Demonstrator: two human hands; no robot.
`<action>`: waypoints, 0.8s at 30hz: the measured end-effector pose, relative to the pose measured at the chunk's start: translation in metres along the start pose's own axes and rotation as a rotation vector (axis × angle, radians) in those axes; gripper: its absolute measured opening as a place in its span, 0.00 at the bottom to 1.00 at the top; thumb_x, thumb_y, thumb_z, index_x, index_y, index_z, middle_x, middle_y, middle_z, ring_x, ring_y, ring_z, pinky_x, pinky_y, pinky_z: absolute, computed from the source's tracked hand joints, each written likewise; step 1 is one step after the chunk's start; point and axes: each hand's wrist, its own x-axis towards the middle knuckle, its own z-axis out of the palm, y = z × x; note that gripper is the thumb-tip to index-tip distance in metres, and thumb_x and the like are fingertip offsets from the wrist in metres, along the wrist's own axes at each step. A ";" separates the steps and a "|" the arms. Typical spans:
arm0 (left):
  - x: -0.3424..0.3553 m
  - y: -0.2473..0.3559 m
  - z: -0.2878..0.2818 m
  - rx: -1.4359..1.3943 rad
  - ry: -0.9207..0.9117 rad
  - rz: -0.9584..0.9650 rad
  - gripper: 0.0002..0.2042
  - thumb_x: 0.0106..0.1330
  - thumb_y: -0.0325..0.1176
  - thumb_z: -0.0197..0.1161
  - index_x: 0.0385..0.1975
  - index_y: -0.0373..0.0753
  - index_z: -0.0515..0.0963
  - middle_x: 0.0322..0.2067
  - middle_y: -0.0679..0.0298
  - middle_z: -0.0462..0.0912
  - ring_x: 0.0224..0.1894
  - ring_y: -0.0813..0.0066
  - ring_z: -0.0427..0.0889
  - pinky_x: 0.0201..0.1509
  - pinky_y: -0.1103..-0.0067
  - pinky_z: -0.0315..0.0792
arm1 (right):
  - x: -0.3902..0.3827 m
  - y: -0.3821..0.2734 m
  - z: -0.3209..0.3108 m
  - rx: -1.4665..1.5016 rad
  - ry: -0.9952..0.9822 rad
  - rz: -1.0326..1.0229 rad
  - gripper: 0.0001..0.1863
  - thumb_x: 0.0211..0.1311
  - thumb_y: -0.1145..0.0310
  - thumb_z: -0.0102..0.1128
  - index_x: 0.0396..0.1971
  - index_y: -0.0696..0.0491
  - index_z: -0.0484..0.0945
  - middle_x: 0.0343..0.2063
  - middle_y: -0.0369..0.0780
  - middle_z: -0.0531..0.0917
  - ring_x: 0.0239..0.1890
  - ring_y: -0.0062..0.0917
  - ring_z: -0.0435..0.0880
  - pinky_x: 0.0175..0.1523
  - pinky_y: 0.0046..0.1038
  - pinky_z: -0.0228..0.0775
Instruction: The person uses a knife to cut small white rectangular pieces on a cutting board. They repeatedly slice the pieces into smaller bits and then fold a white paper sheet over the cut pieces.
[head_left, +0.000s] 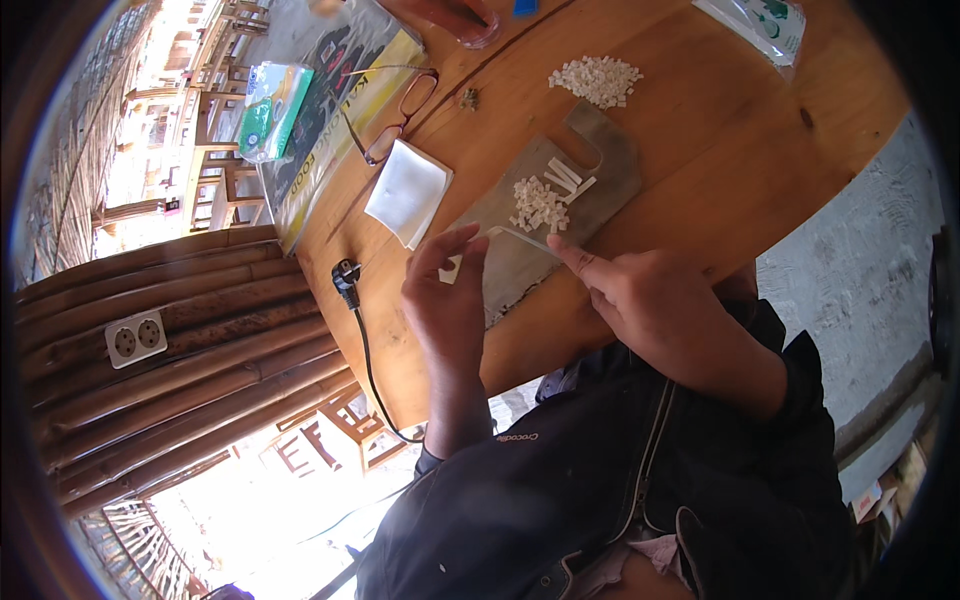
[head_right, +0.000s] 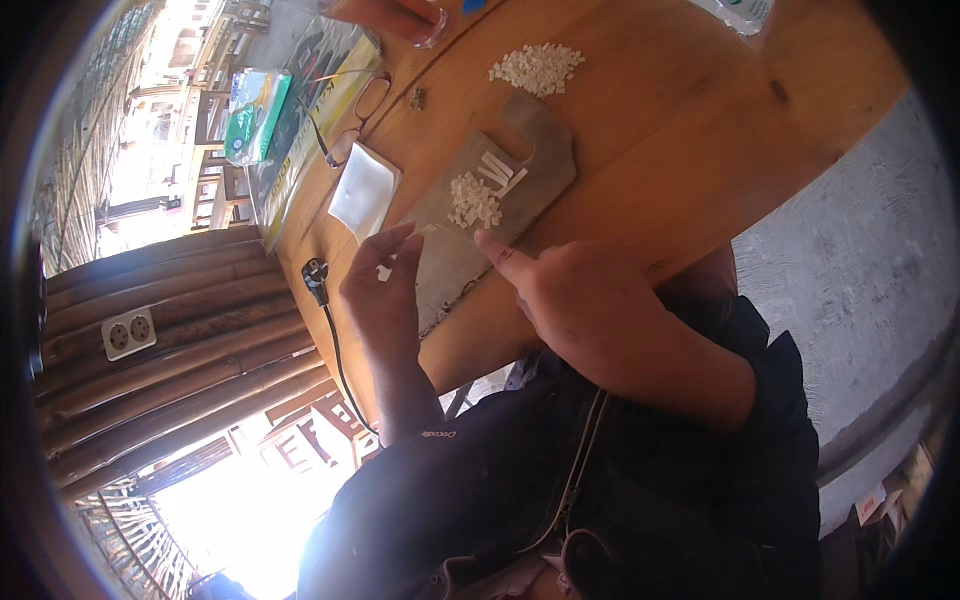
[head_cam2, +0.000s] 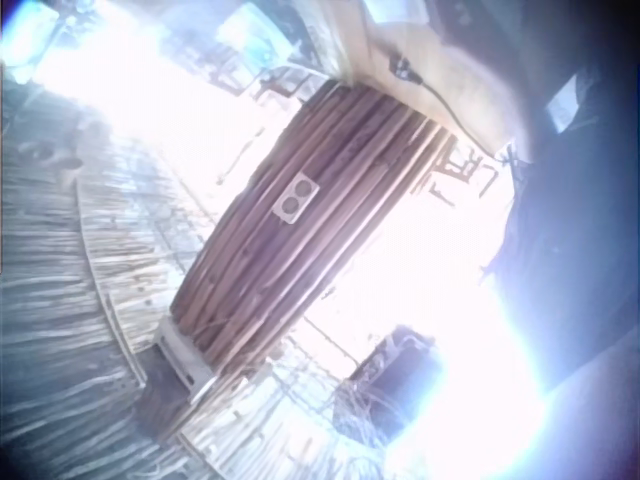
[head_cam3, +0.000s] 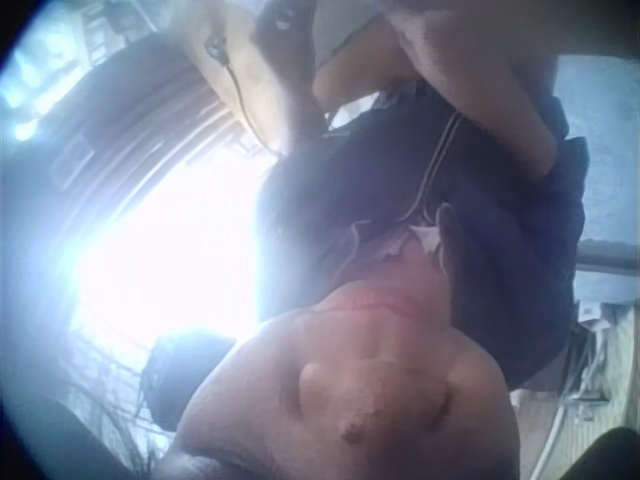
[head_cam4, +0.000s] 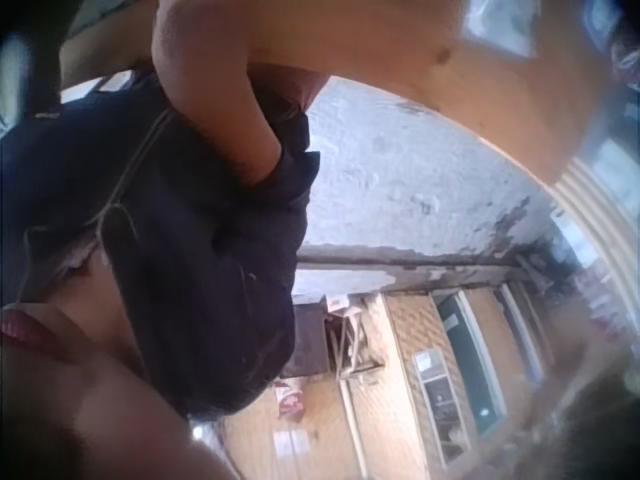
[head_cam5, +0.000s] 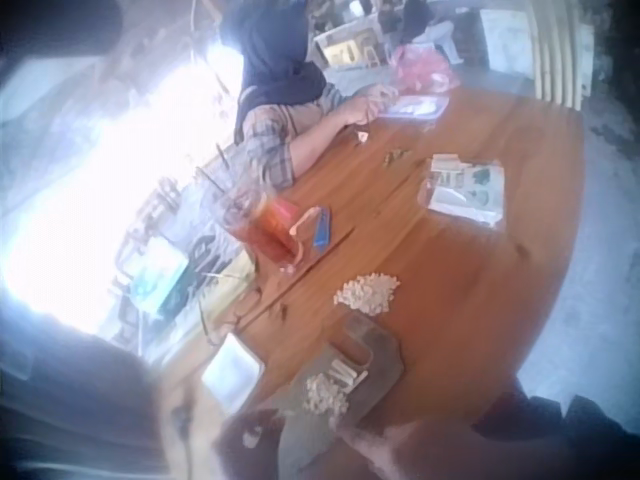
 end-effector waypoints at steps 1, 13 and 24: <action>-0.002 -0.002 0.002 -0.007 -0.002 -0.013 0.04 0.63 0.29 0.74 0.37 0.41 0.88 0.33 0.66 0.88 0.39 0.74 0.78 0.47 0.76 0.72 | 0.001 -0.005 0.000 -0.031 -0.040 0.036 0.33 0.65 0.76 0.63 0.71 0.52 0.70 0.27 0.51 0.83 0.29 0.45 0.85 0.38 0.40 0.78; -0.014 -0.009 0.015 0.168 -0.018 0.108 0.06 0.59 0.35 0.77 0.33 0.46 0.87 0.33 0.70 0.86 0.42 0.66 0.80 0.57 0.69 0.65 | 0.004 -0.023 -0.011 -0.046 0.016 0.205 0.34 0.63 0.82 0.59 0.71 0.48 0.72 0.27 0.49 0.81 0.29 0.43 0.83 0.37 0.40 0.75; -0.020 -0.013 0.010 0.362 0.045 0.426 0.14 0.54 0.33 0.79 0.40 0.56 0.88 0.43 0.72 0.82 0.48 0.67 0.75 0.58 0.70 0.62 | 0.004 -0.034 -0.006 -0.043 -0.014 0.167 0.36 0.59 0.85 0.59 0.69 0.47 0.75 0.22 0.43 0.77 0.23 0.30 0.79 0.32 0.34 0.72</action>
